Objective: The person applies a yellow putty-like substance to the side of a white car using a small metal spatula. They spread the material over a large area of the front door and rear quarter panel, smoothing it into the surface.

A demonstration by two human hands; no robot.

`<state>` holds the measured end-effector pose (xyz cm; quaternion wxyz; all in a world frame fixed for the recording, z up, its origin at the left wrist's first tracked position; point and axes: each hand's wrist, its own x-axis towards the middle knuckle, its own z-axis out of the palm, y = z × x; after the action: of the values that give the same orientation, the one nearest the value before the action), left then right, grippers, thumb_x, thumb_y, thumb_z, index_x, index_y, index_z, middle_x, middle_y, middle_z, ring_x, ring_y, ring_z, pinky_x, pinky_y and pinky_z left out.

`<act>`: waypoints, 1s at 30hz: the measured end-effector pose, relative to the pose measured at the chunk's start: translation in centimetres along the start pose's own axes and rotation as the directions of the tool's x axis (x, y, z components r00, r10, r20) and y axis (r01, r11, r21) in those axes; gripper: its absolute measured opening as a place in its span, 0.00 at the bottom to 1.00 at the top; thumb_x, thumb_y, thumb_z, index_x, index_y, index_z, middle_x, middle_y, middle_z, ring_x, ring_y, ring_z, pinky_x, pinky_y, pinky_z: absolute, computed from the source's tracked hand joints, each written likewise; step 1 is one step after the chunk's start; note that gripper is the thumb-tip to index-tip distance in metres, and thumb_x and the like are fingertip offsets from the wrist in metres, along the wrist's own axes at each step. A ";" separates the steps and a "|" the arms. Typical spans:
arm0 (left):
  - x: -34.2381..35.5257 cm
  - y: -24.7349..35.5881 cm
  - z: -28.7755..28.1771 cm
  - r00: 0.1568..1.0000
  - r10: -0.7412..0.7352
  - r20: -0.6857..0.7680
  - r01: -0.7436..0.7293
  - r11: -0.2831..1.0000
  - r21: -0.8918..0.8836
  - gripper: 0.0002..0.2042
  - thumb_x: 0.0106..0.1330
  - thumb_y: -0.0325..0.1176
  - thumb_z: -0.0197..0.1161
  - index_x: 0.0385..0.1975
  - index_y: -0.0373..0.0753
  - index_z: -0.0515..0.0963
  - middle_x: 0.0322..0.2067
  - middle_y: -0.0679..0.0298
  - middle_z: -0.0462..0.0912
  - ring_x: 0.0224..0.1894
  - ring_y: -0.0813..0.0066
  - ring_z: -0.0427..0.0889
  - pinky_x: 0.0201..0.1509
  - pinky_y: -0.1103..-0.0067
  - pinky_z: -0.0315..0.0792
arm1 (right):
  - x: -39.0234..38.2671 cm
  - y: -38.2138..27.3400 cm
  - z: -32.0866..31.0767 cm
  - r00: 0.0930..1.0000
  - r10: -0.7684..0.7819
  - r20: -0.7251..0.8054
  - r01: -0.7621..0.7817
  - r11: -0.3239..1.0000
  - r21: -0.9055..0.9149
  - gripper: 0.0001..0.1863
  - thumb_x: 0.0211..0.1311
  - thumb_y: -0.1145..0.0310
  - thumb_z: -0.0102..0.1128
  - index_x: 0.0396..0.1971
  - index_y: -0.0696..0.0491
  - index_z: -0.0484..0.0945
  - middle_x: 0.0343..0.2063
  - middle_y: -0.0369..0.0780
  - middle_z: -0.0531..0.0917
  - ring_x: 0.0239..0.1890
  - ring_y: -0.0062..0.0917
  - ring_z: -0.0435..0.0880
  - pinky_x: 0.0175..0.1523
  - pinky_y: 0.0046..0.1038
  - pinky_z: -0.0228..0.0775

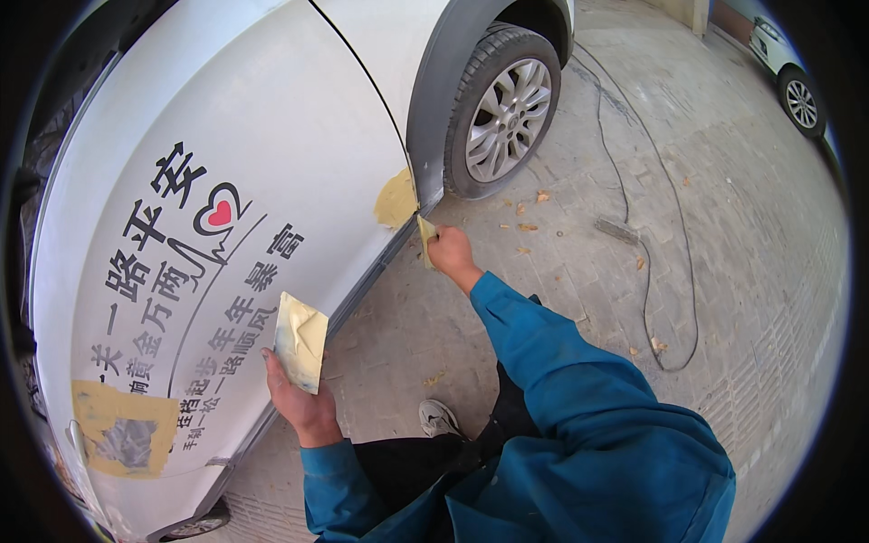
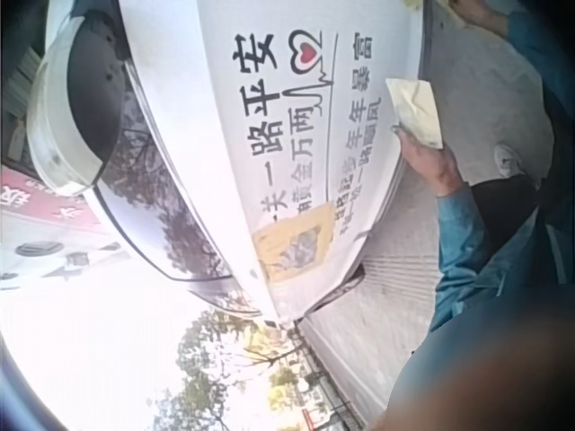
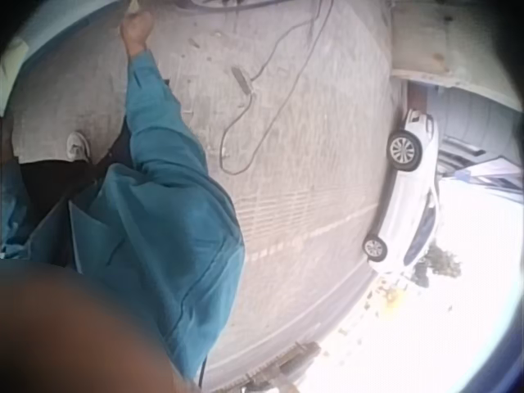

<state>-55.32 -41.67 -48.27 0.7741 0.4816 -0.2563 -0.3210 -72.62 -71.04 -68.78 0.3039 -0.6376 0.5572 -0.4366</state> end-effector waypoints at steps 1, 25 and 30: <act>0.0 0.1 0.0 1.000 -0.001 -0.003 0.001 1.000 0.001 0.29 0.88 0.50 0.46 0.64 0.24 0.73 0.59 0.52 0.82 0.58 0.64 0.84 0.64 0.70 0.76 | -0.3 0.0 0.0 0.998 0.057 0.015 -0.058 0.997 0.044 0.11 0.61 0.68 0.60 0.32 0.61 0.83 0.34 0.60 0.85 0.40 0.61 0.84 0.48 0.56 0.75; 0.2 0.2 -0.1 1.000 0.009 0.019 -0.009 1.000 -0.011 0.30 0.87 0.50 0.46 0.63 0.23 0.74 0.58 0.52 0.83 0.58 0.64 0.85 0.63 0.70 0.77 | 0.7 -5.0 0.9 0.880 0.374 0.293 -0.450 0.457 0.768 0.16 0.74 0.69 0.60 0.52 0.64 0.86 0.40 0.44 0.90 0.37 0.27 0.91 0.40 0.29 0.85; 0.4 0.0 -0.3 1.000 -0.012 0.003 0.012 1.000 -0.008 0.29 0.87 0.50 0.47 0.63 0.23 0.74 0.58 0.51 0.83 0.57 0.64 0.85 0.63 0.70 0.77 | 0.6 -6.7 0.1 0.897 0.345 0.275 -0.420 0.476 0.773 0.16 0.75 0.69 0.61 0.54 0.64 0.85 0.41 0.44 0.90 0.38 0.27 0.91 0.41 0.29 0.85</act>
<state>-54.83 -41.77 -48.35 0.7737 0.4797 -0.2532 -0.3273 -69.51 -70.37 -62.84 0.6746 -0.3005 0.4067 -0.5378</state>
